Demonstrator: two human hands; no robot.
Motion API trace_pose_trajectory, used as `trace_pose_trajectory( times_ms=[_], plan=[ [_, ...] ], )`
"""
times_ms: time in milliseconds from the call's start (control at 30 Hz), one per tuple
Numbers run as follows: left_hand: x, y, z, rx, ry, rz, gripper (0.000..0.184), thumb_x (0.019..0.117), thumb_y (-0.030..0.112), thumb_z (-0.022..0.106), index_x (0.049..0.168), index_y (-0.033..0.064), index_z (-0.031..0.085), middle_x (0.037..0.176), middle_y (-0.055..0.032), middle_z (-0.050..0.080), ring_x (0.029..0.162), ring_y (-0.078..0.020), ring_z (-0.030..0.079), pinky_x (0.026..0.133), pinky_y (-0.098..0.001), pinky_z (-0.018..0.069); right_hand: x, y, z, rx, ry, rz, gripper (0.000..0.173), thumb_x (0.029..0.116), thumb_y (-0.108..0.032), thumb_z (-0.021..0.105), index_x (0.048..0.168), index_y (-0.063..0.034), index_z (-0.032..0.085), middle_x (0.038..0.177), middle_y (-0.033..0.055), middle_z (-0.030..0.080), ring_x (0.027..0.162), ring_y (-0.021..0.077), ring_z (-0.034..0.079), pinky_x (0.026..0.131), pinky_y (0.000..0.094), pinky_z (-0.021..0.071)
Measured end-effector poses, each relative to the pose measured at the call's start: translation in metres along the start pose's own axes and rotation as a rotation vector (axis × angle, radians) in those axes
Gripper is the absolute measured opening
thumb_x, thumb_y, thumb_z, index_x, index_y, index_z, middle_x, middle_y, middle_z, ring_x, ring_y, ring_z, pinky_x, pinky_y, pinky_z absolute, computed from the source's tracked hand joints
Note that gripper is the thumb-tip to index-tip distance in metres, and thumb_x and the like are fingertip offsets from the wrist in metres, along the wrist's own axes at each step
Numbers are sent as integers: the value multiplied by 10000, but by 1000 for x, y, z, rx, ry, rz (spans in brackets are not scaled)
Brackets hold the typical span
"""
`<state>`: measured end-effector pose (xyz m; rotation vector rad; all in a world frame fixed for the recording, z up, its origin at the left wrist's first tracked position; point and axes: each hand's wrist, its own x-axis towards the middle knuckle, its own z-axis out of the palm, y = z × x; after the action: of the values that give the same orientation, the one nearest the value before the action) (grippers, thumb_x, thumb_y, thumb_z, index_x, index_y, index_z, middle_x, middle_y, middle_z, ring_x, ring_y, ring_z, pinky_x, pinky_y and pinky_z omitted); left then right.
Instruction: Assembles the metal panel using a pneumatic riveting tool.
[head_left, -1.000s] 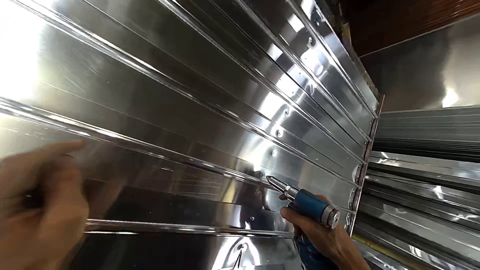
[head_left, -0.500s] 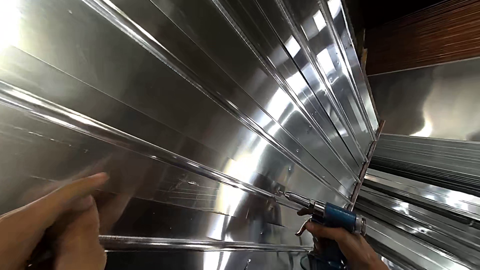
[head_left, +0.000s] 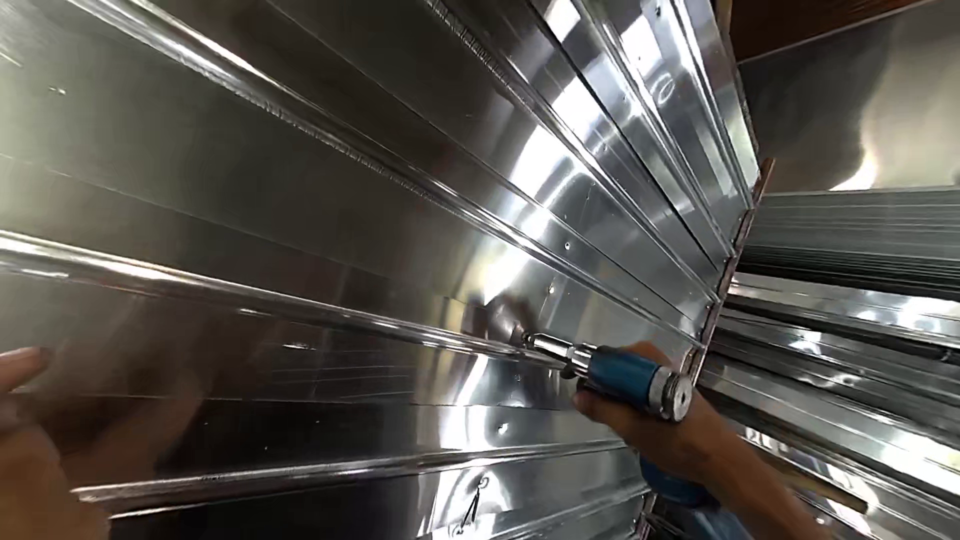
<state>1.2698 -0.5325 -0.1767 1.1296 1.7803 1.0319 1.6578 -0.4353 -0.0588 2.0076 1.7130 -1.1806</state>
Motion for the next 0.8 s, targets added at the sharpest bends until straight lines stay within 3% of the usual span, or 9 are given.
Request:
trace_pose_trajectory(
  times_ms=[100,200,233,300,367,500,600,700,800],
  plan=[
    [-5,-16,0,190,54,93,295,1011,18,449,1177,-189,578,1011,-208,645,884,-111,627,810,-243,537,-7,7,24,98,78,19,141,835,-309,767,920,-198,746,757,-78,707,658,40,666,618,259,580],
    [-4,-13,-4,305,84,209,357,1041,162,478,1280,-68,613,933,-252,670,709,-259,634,658,-437,534,-17,6,22,217,24,152,162,854,-212,807,969,-117,746,727,38,708,582,154,660,572,334,579],
    [-4,4,-5,254,104,187,352,1047,179,483,1269,-50,630,921,-221,672,696,-233,612,654,-420,516,-25,1,19,206,34,182,221,852,-219,822,1033,-121,743,787,42,726,638,162,685,627,352,601],
    [-26,43,-3,-16,168,48,274,1033,161,517,1173,-14,675,863,-45,643,635,-38,523,588,-216,464,-39,-6,26,168,106,188,285,814,-231,847,1054,-131,731,904,12,748,798,141,710,764,377,598],
    [-76,59,-1,-276,121,-87,206,992,144,541,1066,63,716,725,53,617,495,-14,481,431,-192,425,-52,6,49,158,182,118,330,781,-192,845,1085,-125,733,968,4,759,890,138,724,826,400,609],
    [-135,12,-3,277,83,316,323,983,223,462,1033,112,762,638,14,625,483,-85,535,438,-291,434,-42,12,53,150,225,28,262,717,-72,766,970,-141,761,885,-2,767,766,153,722,696,409,603],
    [-103,-9,-9,501,157,497,331,936,193,469,1015,59,760,626,-58,633,474,-204,579,409,-400,433,-32,2,40,79,186,79,244,693,-52,737,907,-166,762,829,-16,759,668,138,685,614,390,562],
    [-46,-10,2,496,242,520,323,951,165,493,1077,36,760,653,-99,652,475,-248,575,422,-434,422,-23,-9,24,151,21,119,234,742,47,723,932,-89,733,857,53,766,661,176,679,609,362,552],
    [-11,-3,24,438,278,490,304,977,133,515,1155,22,736,700,-133,680,511,-255,598,464,-444,457,-13,-7,10,159,-90,72,134,800,-16,701,913,-86,721,809,51,742,644,160,655,612,330,537]
  ],
)
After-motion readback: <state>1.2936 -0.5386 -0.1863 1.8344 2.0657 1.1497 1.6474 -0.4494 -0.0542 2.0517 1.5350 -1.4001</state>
